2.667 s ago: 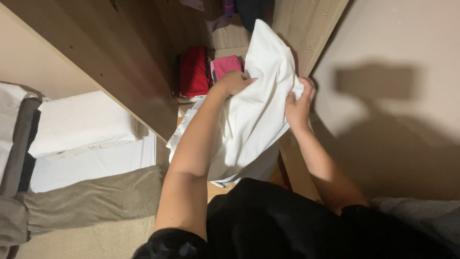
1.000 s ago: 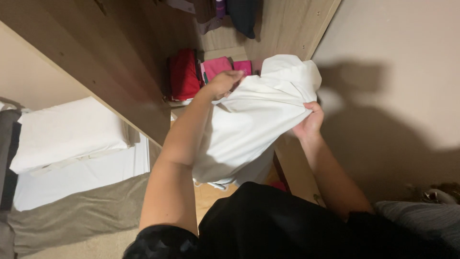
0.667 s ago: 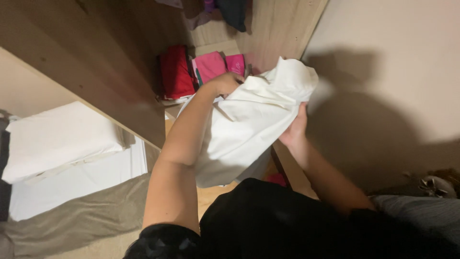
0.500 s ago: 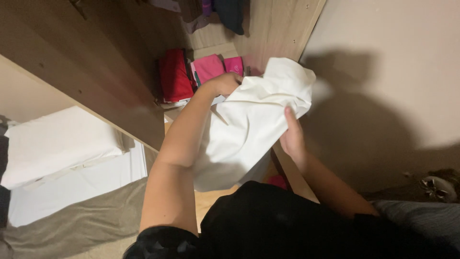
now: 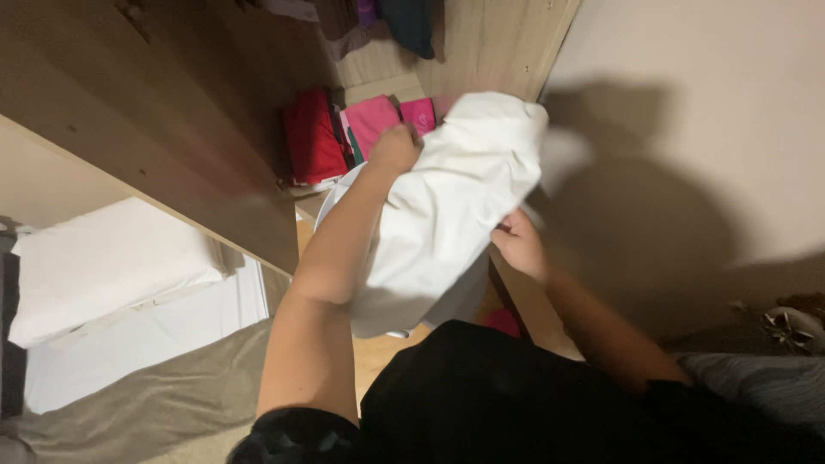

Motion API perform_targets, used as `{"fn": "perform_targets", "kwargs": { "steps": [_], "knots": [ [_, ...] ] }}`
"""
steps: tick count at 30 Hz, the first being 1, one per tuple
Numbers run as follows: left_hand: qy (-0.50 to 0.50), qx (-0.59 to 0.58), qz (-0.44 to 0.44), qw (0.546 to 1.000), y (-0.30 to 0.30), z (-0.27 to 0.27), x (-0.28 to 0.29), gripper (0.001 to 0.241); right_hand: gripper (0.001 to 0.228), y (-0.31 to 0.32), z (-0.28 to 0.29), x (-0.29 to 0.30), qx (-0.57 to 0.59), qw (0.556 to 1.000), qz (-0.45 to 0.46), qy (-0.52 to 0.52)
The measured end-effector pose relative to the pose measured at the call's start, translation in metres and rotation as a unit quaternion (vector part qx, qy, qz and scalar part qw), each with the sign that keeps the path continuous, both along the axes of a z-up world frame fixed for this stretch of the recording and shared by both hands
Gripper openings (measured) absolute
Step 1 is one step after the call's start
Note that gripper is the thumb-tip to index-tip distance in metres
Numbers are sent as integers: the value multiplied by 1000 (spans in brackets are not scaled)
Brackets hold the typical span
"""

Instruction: The person inserts a white pillow into a white pillowcase by hand, aligning the corners and smoothing the fabric. The person then places the finished pillow on a white chair.

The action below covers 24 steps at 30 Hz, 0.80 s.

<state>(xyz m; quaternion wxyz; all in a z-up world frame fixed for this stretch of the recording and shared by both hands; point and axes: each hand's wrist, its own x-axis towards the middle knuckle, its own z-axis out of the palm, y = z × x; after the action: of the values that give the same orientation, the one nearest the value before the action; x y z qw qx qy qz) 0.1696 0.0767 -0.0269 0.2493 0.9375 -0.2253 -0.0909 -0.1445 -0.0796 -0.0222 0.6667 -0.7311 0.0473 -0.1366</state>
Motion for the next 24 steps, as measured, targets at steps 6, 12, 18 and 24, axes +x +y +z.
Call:
{"fn": "perform_targets", "kwargs": {
  "steps": [6,12,18,24],
  "knots": [
    [106,-202,-87,970,13,54,-48,39,34,-5,-4,10,-31,999,-43,13],
    [179,-157,-121,964,6,35,-21,41,24,-31,-53,42,-61,994,-50,78],
    [173,-178,-122,961,0,35,-25,37,15,-48,-108,55,-96,984,-48,139],
    [42,-48,-96,993,4,20,1,33,7,-67,-175,41,-124,969,-50,206]
  ]
}}
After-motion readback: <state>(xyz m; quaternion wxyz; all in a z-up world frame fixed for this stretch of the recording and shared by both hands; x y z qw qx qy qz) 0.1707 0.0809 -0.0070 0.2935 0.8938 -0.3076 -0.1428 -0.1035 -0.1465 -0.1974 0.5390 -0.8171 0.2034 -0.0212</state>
